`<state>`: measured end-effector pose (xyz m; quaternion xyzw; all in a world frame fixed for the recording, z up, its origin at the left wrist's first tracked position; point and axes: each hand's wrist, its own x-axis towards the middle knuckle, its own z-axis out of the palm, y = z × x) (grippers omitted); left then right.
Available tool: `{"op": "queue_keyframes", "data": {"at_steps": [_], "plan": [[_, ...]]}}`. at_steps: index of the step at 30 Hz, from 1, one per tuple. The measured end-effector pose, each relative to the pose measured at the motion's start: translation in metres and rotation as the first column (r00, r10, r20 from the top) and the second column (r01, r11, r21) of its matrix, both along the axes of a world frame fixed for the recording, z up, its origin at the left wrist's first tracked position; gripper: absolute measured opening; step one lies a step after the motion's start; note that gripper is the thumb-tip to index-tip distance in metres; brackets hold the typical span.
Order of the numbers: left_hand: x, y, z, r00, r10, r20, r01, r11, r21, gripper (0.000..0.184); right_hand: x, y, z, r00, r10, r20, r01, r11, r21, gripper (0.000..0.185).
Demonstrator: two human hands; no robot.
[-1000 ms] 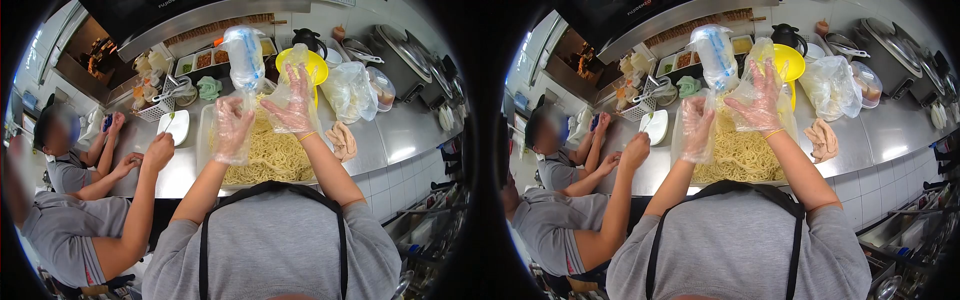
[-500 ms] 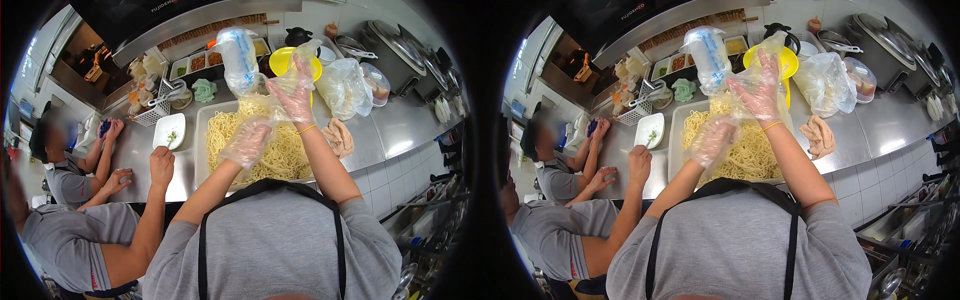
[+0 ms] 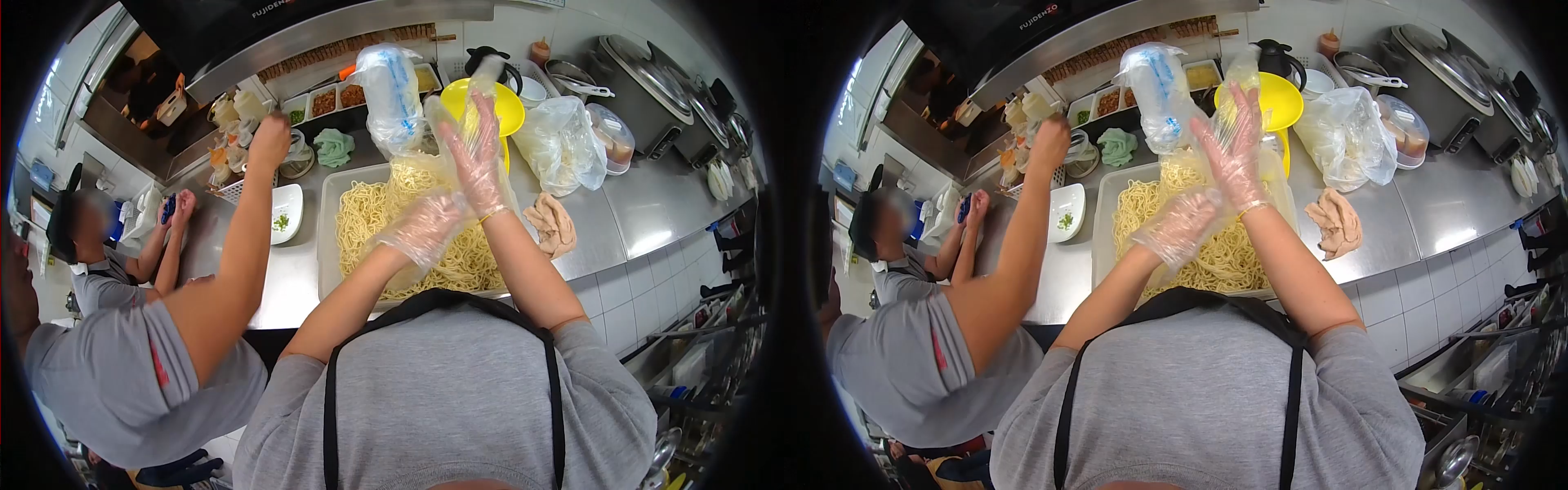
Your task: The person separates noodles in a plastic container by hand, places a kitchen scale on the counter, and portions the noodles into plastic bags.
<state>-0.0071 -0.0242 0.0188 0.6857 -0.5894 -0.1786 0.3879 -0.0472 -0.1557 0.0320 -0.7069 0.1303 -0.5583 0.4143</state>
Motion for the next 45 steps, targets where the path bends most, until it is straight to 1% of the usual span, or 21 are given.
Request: {"op": "queue_keyframes", "data": {"at_steps": [8,10,12,14,15,17,18,20,21,25,26,27,28,29,31,32,33,37,40,42,45], "plan": [[-0.021,0.003,0.006,0.976,-0.201,0.079,0.203,0.979,-0.018,0.022,-0.020,-0.009,0.031,0.900,-0.434,-0.038,0.363,0.796,-0.484,0.066],[-0.017,0.003,0.040,0.939,-0.235,0.249,0.121,0.908,0.401,0.019,-0.021,-0.017,0.033,0.923,-0.380,-0.059,0.293,0.795,-0.530,0.049],[0.003,0.014,0.035,0.981,0.001,0.194,0.029,0.988,-0.150,0.019,-0.019,-0.033,0.027,0.974,-0.141,-0.175,0.061,0.915,-0.400,0.038],[0.032,0.005,0.030,0.920,0.381,0.095,-0.288,0.819,-0.496,0.019,-0.018,-0.030,0.034,0.963,0.073,-0.259,-0.159,0.930,-0.330,0.026],[0.047,-0.001,0.030,0.921,0.378,0.095,-0.286,0.822,-0.492,0.019,-0.012,-0.032,0.031,0.963,0.071,-0.260,-0.157,0.932,-0.327,0.026],[0.069,-0.011,0.032,0.771,0.569,0.286,-0.370,0.766,-0.526,0.017,0.002,-0.031,0.032,0.668,0.430,-0.606,-0.358,0.901,0.244,0.024],[0.073,-0.017,0.030,0.770,0.570,0.288,-0.371,0.766,-0.524,0.017,0.000,-0.023,0.037,0.521,0.185,-0.833,-0.352,0.936,-0.012,0.014],[0.079,-0.029,0.020,0.934,0.356,-0.025,-0.350,0.928,0.126,0.017,0.023,-0.021,0.009,0.462,0.015,-0.887,-0.400,0.896,-0.194,0.017],[0.085,-0.032,0.005,0.936,0.351,-0.022,-0.346,0.930,0.121,0.017,0.031,-0.023,-0.007,0.406,-0.169,-0.898,-0.454,0.816,-0.359,0.020],[0.091,-0.028,-0.021,0.917,0.399,0.016,-0.387,0.897,-0.213,0.028,0.034,-0.034,-0.025,0.560,-0.085,-0.824,-0.511,0.748,-0.424,0.021],[0.090,-0.023,-0.020,0.923,0.383,0.036,-0.360,0.892,-0.273,0.031,0.030,-0.031,-0.008,0.620,0.378,-0.688,-0.409,0.904,0.128,0.022],[0.089,-0.020,-0.018,0.928,0.367,0.058,-0.329,0.884,-0.331,0.035,0.025,-0.028,0.008,0.706,0.645,-0.294,-0.339,0.671,0.659,0.023],[0.089,-0.020,-0.016,0.928,0.368,0.056,-0.330,0.884,-0.330,0.035,0.023,-0.030,0.022,0.711,0.665,-0.228,-0.371,0.631,0.682,0.025],[0.087,-0.021,-0.014,0.920,0.367,0.135,-0.296,0.879,-0.375,0.038,0.021,-0.031,0.029,0.712,0.664,-0.229,-0.369,0.631,0.682,0.025],[0.082,-0.024,-0.011,0.907,0.364,0.210,-0.255,0.874,-0.414,0.041,0.015,-0.028,0.042,0.605,0.472,-0.641,-0.531,0.839,0.117,0.015],[0.078,-0.028,-0.007,0.965,0.261,-0.026,-0.258,0.928,-0.271,0.041,0.012,-0.023,0.050,0.635,0.232,-0.737,-0.556,0.800,-0.227,0.011],[0.076,-0.030,-0.005,0.946,0.175,-0.274,-0.217,0.967,-0.131,0.042,0.013,-0.019,0.055,0.635,0.230,-0.738,-0.555,0.800,-0.228,0.011],[0.086,-0.040,-0.028,0.958,0.161,-0.236,-0.162,0.987,0.016,0.039,0.011,-0.018,0.083,0.729,0.618,-0.292,-0.602,0.783,0.156,0.018],[0.100,-0.050,-0.066,0.899,0.053,-0.434,-0.192,0.940,-0.283,0.031,-0.006,-0.023,0.127,0.821,0.569,0.043,-0.570,0.816,0.099,0.022],[0.089,-0.037,-0.037,0.977,0.211,-0.012,-0.211,0.970,-0.122,0.030,-0.022,-0.019,0.156,0.778,0.606,0.168,-0.626,0.772,0.111,0.014],[0.096,-0.043,-0.051,0.970,0.241,0.028,-0.237,0.966,-0.108,0.032,-0.046,-0.021,0.160,0.807,0.575,0.133,-0.586,0.807,0.069,0.014]]}}
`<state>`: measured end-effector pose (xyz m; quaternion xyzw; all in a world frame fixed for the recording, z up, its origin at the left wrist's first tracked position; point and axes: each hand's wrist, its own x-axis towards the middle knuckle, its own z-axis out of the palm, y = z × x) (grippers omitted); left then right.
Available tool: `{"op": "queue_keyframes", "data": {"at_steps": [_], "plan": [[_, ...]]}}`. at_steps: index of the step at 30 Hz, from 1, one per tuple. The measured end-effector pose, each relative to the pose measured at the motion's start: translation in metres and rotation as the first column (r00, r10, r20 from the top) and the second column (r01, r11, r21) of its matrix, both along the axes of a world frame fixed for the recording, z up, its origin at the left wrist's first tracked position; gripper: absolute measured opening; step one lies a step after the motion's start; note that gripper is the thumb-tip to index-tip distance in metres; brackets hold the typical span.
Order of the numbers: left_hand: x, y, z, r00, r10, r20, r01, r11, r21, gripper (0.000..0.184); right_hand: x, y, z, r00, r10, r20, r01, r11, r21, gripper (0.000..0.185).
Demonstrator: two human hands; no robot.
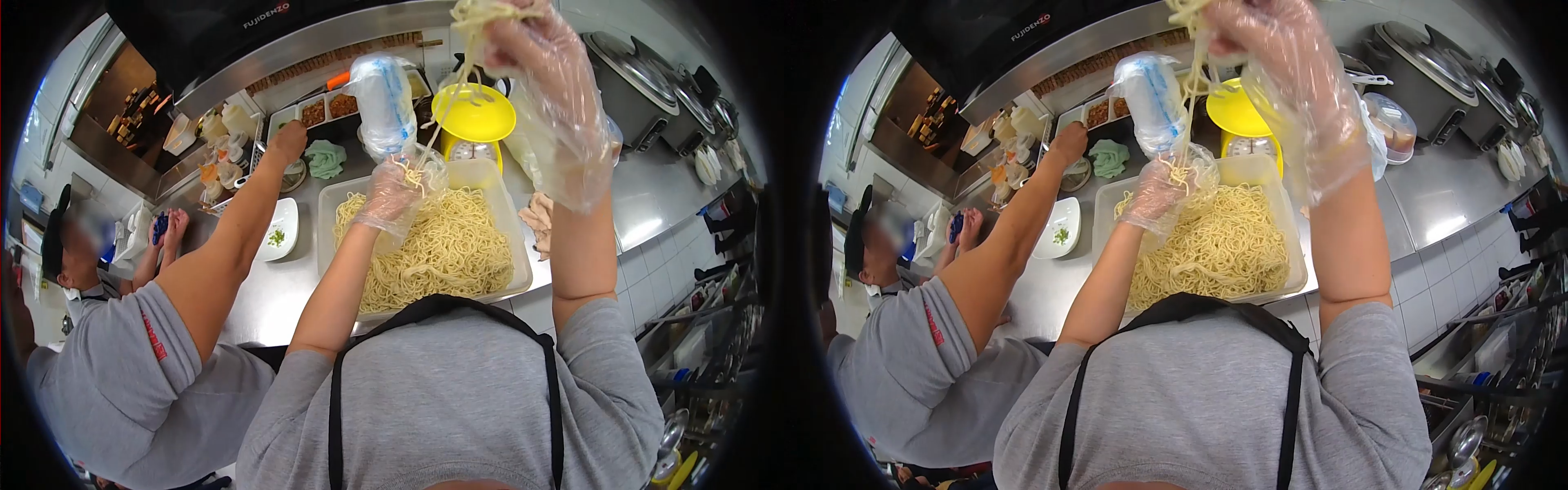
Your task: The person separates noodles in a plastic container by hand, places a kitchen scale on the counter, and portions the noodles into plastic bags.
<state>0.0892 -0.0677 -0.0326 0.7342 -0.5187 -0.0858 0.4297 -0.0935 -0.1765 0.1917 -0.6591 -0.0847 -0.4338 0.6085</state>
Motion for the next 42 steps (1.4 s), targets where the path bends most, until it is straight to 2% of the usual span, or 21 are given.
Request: {"op": "queue_keyframes", "data": {"at_steps": [2,4,6,8,9,11,13,15,17,19,22,24,27,30,31,33,34,36,37,39,42], "plan": [[-0.004,0.003,0.004,1.000,-0.009,-0.012,0.008,0.999,-0.043,0.032,-0.017,0.002,-0.011,0.989,-0.118,-0.094,0.105,0.986,-0.130,0.022],[-0.007,0.007,0.009,1.000,-0.014,-0.028,0.012,0.996,-0.086,0.032,-0.024,0.004,-0.039,0.825,0.108,-0.555,-0.249,0.951,-0.185,0.027],[-0.006,0.011,0.012,0.993,-0.116,-0.008,0.115,0.988,-0.108,0.033,-0.006,0.008,-0.067,0.644,0.015,-0.765,-0.364,0.886,-0.288,0.031],[-0.003,0.011,0.005,0.995,-0.082,0.051,0.089,0.987,-0.132,0.035,0.021,0.009,-0.097,0.698,-0.279,-0.660,-0.259,0.760,-0.596,0.032],[-0.003,0.010,0.003,0.992,-0.052,0.111,0.069,0.985,-0.156,0.037,0.032,0.012,-0.110,0.699,-0.279,-0.658,-0.258,0.760,-0.597,0.032],[-0.016,0.014,0.018,0.996,-0.055,0.076,0.065,0.988,-0.140,0.039,0.048,0.017,-0.135,0.607,-0.568,-0.555,-0.208,0.561,-0.802,0.033],[-0.023,0.016,0.022,0.998,-0.052,0.038,0.056,0.990,-0.125,0.042,0.060,0.012,-0.156,0.589,-0.579,-0.564,-0.207,0.567,-0.797,0.032],[-0.023,0.018,0.018,0.973,0.013,0.231,0.003,0.997,-0.072,0.046,0.066,0.002,-0.165,0.581,-0.580,-0.571,-0.216,0.567,-0.795,0.031],[-0.020,0.017,0.018,0.993,0.025,0.116,-0.023,1.000,-0.019,0.046,0.057,-0.005,-0.158,0.721,-0.120,-0.683,-0.227,0.889,-0.397,0.027],[-0.022,0.016,0.014,0.999,0.038,-0.001,-0.038,0.999,0.034,0.047,0.049,-0.009,-0.133,0.734,0.027,-0.678,-0.248,0.941,-0.232,0.024],[-0.023,0.015,0.006,0.993,0.005,-0.116,-0.023,0.988,-0.151,0.045,0.030,-0.007,-0.078,0.847,0.219,-0.484,-0.197,0.976,0.096,0.020],[-0.023,0.018,0.010,0.998,0.037,0.050,-0.039,0.999,0.035,0.042,0.019,-0.014,-0.039,0.930,0.117,-0.350,-0.135,0.990,-0.028,0.021],[-0.018,0.016,0.006,0.978,0.002,0.208,-0.004,1.000,0.010,0.042,0.001,-0.019,-0.004,0.975,0.097,-0.199,-0.102,0.995,-0.014,0.021],[-0.020,0.019,0.019,0.956,0.070,0.284,-0.084,0.996,0.039,0.042,-0.022,-0.023,-0.003,0.953,0.077,-0.292,-0.126,0.980,-0.154,0.021],[-0.015,0.020,0.017,0.956,0.071,0.284,-0.086,0.995,0.042,0.042,-0.026,-0.024,-0.015,0.893,0.177,-0.414,-0.272,0.945,-0.182,0.021],[0.001,0.018,0.013,0.999,-0.050,-0.016,0.046,0.980,-0.195,0.042,-0.025,-0.022,-0.043,0.718,0.281,-0.637,-0.472,0.869,-0.150,0.024],[0.003,0.018,0.014,0.999,-0.038,-0.016,0.034,0.980,-0.195,0.042,-0.021,-0.019,-0.061,0.617,0.296,-0.729,-0.523,0.847,-0.099,0.027],[0.007,0.019,0.017,0.932,0.005,-0.364,-0.071,0.983,-0.169,0.033,-0.014,-0.014,-0.088,0.413,0.199,-0.889,-0.606,0.789,-0.105,0.033],[0.006,0.020,0.018,0.932,0.011,-0.363,-0.076,0.983,-0.166,0.033,-0.009,-0.015,-0.102,0.413,0.204,-0.888,-0.610,0.786,-0.103,0.033],[0.005,0.020,0.018,0.942,0.237,-0.239,-0.256,0.965,-0.053,0.022,0.000,-0.020,-0.133,0.653,-0.334,-0.680,-0.364,0.649,-0.668,0.039],[0.008,0.019,0.022,0.956,0.195,-0.218,-0.218,0.972,-0.087,0.015,0.014,-0.035,-0.183,0.708,-0.468,-0.528,-0.282,0.499,-0.820,0.030]]}}
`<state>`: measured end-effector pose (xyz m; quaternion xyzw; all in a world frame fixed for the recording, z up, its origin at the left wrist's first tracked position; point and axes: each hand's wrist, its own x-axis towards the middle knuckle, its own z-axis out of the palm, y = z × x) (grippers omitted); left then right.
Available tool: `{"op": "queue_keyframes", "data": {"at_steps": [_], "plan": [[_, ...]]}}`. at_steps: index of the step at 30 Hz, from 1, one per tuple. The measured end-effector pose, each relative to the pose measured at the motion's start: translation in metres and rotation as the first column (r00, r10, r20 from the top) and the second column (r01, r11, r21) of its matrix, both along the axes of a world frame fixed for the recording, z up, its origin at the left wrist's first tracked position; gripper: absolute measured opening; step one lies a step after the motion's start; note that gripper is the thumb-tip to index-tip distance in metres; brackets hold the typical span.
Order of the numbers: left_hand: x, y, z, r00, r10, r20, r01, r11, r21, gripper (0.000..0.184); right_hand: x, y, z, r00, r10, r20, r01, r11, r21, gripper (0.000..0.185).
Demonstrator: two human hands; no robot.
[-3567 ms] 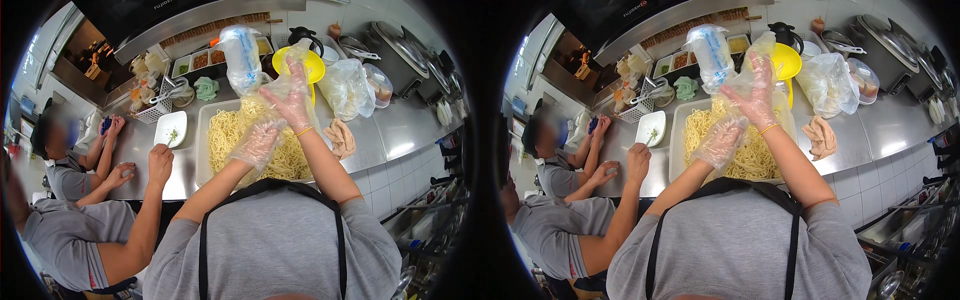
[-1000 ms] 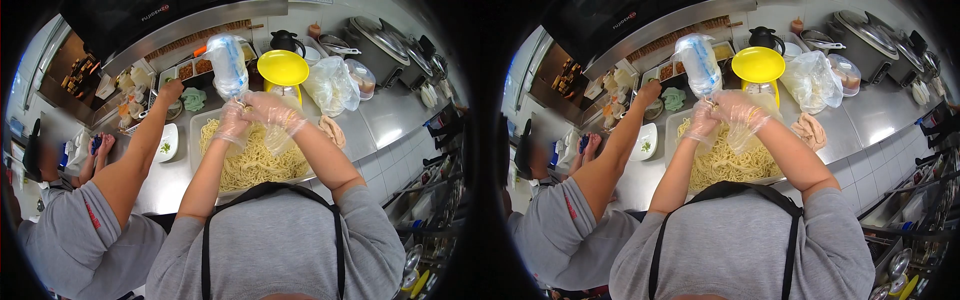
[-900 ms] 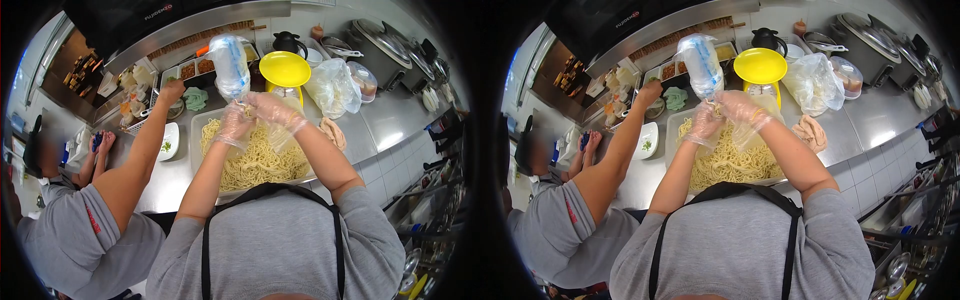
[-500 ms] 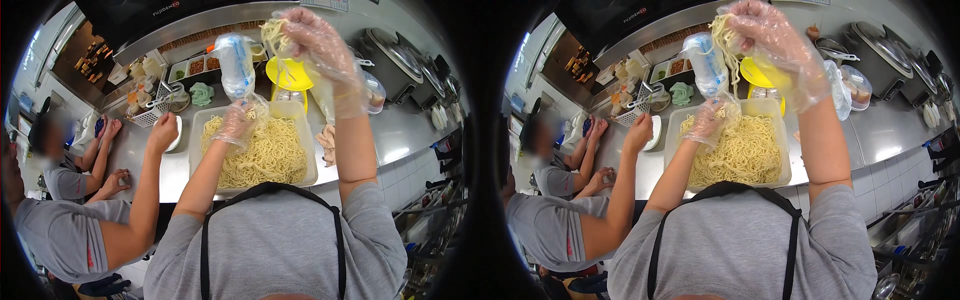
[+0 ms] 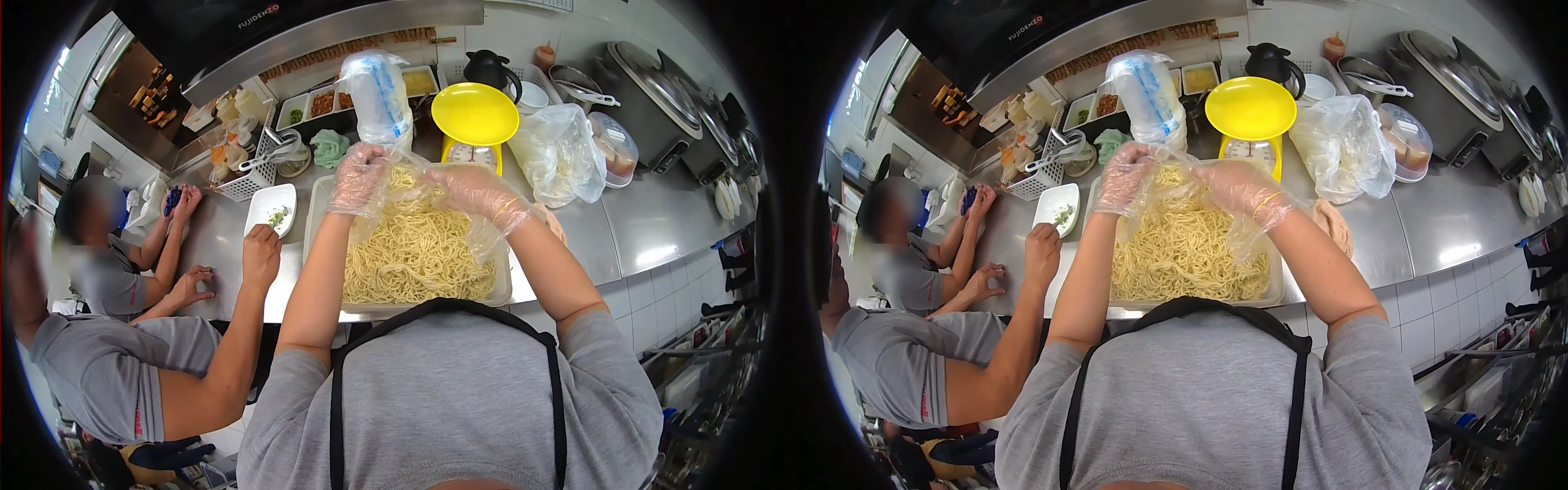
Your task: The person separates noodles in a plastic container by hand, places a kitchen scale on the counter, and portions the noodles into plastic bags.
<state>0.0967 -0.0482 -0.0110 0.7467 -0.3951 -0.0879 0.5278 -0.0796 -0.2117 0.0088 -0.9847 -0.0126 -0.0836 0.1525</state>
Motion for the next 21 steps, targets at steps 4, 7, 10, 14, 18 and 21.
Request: {"op": "queue_keyframes", "data": {"at_steps": [4,7,10,14,18,21], "plan": [[-0.013,0.014,0.033,0.900,-0.050,0.433,0.046,0.999,0.021,0.014,0.000,-0.004,0.018,0.994,0.030,0.106,-0.047,0.986,0.159,0.018],[-0.002,0.014,0.051,0.926,-0.110,0.361,0.116,0.993,0.007,0.011,-0.004,-0.007,0.051,0.983,0.021,0.182,-0.077,0.948,0.308,0.015],[0.006,0.016,0.067,0.952,-0.161,0.260,0.151,0.987,0.056,0.014,-0.011,-0.007,0.078,0.996,0.013,0.088,-0.042,0.942,0.334,0.019],[0.006,0.011,0.072,0.940,-0.221,0.259,0.217,0.975,0.044,0.020,-0.016,0.021,0.052,0.999,0.039,-0.003,-0.037,0.971,0.238,0.030],[-0.002,0.002,0.087,0.923,-0.238,0.303,0.199,0.968,0.155,0.021,-0.007,0.014,0.008,0.998,-0.009,-0.068,0.029,0.955,0.295,0.023],[0.001,-0.015,0.108,0.942,-0.236,0.237,0.231,0.972,0.050,0.024,-0.021,0.001,0.055,0.994,-0.061,0.093,0.039,0.973,0.229,0.016]]}}
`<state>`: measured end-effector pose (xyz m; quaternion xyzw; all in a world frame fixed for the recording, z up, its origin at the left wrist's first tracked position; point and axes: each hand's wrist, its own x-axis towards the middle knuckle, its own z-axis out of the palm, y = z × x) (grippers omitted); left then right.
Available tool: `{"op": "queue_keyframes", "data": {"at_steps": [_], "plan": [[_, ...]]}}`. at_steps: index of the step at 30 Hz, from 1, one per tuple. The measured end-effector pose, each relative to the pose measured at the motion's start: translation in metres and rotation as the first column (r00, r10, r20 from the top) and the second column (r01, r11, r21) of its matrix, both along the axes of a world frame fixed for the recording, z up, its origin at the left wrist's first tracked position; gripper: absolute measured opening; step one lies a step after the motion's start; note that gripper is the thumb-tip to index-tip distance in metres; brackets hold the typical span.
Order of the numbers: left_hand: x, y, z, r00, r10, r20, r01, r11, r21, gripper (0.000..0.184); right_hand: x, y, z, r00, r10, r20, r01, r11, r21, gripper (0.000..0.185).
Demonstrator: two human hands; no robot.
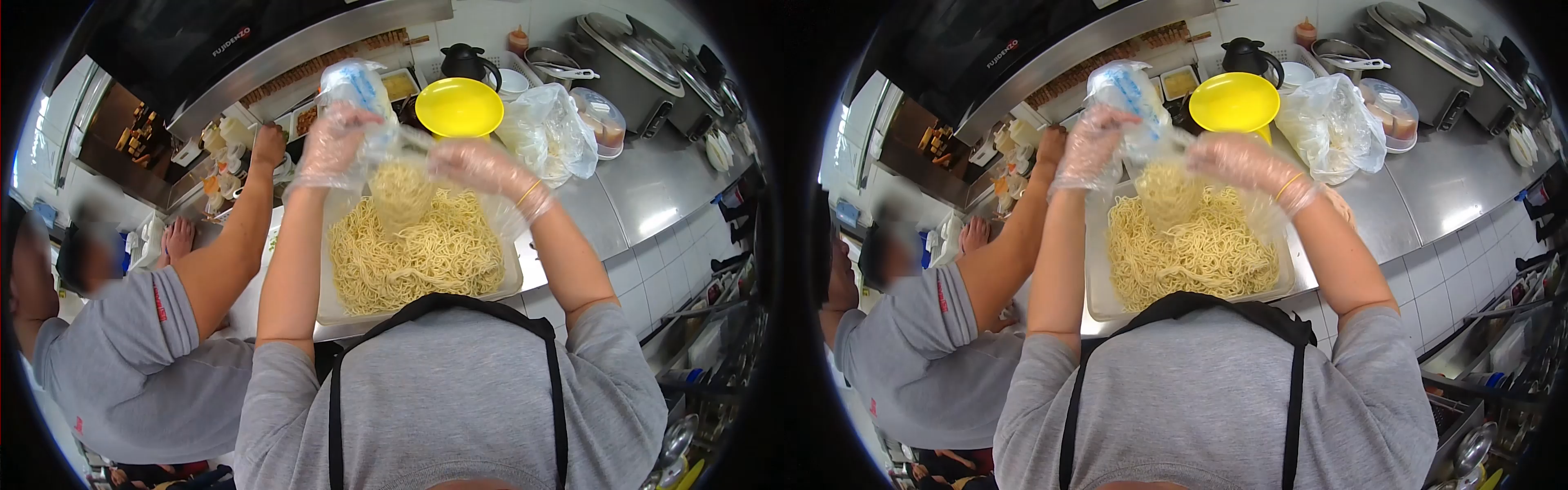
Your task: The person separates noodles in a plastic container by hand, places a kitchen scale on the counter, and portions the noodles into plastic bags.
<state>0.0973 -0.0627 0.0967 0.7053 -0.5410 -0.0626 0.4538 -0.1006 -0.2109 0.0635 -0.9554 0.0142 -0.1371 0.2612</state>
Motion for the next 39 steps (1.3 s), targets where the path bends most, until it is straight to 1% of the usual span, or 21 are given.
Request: {"op": "queue_keyframes", "data": {"at_steps": [1,2,4,5,7,8,10,11,13,15,16,17,20,22,25,29,32,34,35,37,39], "plan": [[0.002,-0.010,0.009,0.985,-0.036,-0.171,0.014,0.992,-0.128,0.026,0.000,-0.010,0.008,0.995,-0.001,0.104,-0.004,0.999,0.049,0.015],[-0.002,-0.019,0.024,0.984,-0.043,-0.172,0.021,0.992,-0.126,0.026,0.001,-0.022,0.017,0.979,-0.008,0.204,-0.012,0.995,0.097,0.014],[-0.009,-0.041,0.052,0.992,0.093,0.081,-0.073,0.972,-0.223,0.025,0.002,-0.045,0.044,0.926,-0.040,0.377,0.113,0.978,-0.175,0.014],[-0.009,-0.051,0.058,0.993,0.088,0.081,-0.069,0.973,-0.221,0.025,0.004,-0.056,0.052,0.925,-0.045,0.376,0.117,0.978,-0.173,0.014],[-0.011,-0.071,0.067,0.944,0.165,0.286,-0.069,0.945,-0.318,0.017,0.007,-0.078,0.064,0.879,-0.130,0.458,0.268,0.930,-0.251,0.015],[-0.012,-0.081,0.066,0.935,0.184,0.302,-0.070,0.934,-0.351,0.017,0.008,-0.085,0.069,0.877,-0.140,0.460,0.279,0.927,-0.249,0.015],[-0.013,-0.098,0.060,0.920,0.205,0.335,-0.076,0.930,-0.359,0.017,0.008,-0.097,0.072,0.867,-0.279,0.413,0.424,0.848,-0.318,0.019],[-0.010,-0.108,0.055,0.900,0.238,0.365,-0.093,0.923,-0.372,0.017,0.011,-0.109,0.067,0.864,-0.289,0.411,0.432,0.845,-0.315,0.019],[-0.005,-0.125,0.042,0.902,0.225,0.369,-0.085,0.930,-0.357,0.015,0.018,-0.128,0.047,0.823,-0.247,0.512,0.437,0.852,-0.290,0.023],[-0.001,-0.135,0.031,0.911,0.228,0.342,-0.136,0.953,-0.272,0.015,0.021,-0.136,0.032,0.821,-0.276,0.500,0.448,0.855,-0.262,0.022],[-0.004,-0.137,0.030,0.935,0.223,0.277,-0.148,0.953,-0.266,0.016,0.021,-0.135,0.030,0.820,-0.297,0.489,0.452,0.860,-0.236,0.021],[-0.004,-0.140,0.031,0.935,0.218,0.279,-0.143,0.954,-0.265,0.016,0.021,-0.135,0.031,0.818,-0.301,0.490,0.456,0.859,-0.234,0.021],[-0.004,-0.143,0.032,0.933,0.236,0.272,-0.153,0.943,-0.294,0.018,0.021,-0.133,0.034,0.839,-0.359,0.409,0.465,0.863,-0.195,0.020],[-0.004,-0.141,0.032,0.930,0.196,0.309,-0.107,0.953,-0.282,0.025,0.018,-0.134,0.035,0.870,-0.384,0.308,0.460,0.858,-0.230,0.024],[-0.010,-0.139,0.028,0.928,0.249,0.275,-0.183,0.952,-0.246,0.034,0.016,-0.136,0.031,0.870,-0.342,0.356,0.418,0.894,-0.162,0.024],[-0.010,-0.139,0.027,0.930,0.241,0.279,-0.186,0.960,-0.211,0.039,0.012,-0.135,0.028,0.868,-0.349,0.354,0.407,0.908,-0.101,0.025],[-0.009,-0.140,0.025,0.919,0.238,0.314,-0.164,0.956,-0.243,0.039,0.010,-0.129,0.029,0.842,-0.361,0.401,0.462,0.867,-0.189,0.027],[-0.010,-0.140,0.024,0.902,0.239,0.360,-0.142,0.951,-0.275,0.037,0.005,-0.124,0.033,0.800,-0.320,0.507,0.505,0.816,-0.282,0.025],[-0.008,-0.143,0.021,0.902,0.240,0.359,-0.143,0.951,-0.275,0.037,0.002,-0.118,0.042,0.801,-0.320,0.507,0.505,0.816,-0.283,0.025],[-0.004,-0.147,0.018,0.931,0.163,0.326,-0.071,0.958,-0.278,0.032,0.002,-0.108,0.060,0.676,-0.088,0.731,0.437,0.847,-0.303,0.023],[-0.001,-0.149,0.015,0.932,0.145,0.333,-0.044,0.955,-0.293,0.031,0.011,-0.099,0.068,0.692,-0.098,0.715,0.423,0.858,-0.292,0.021]]}}
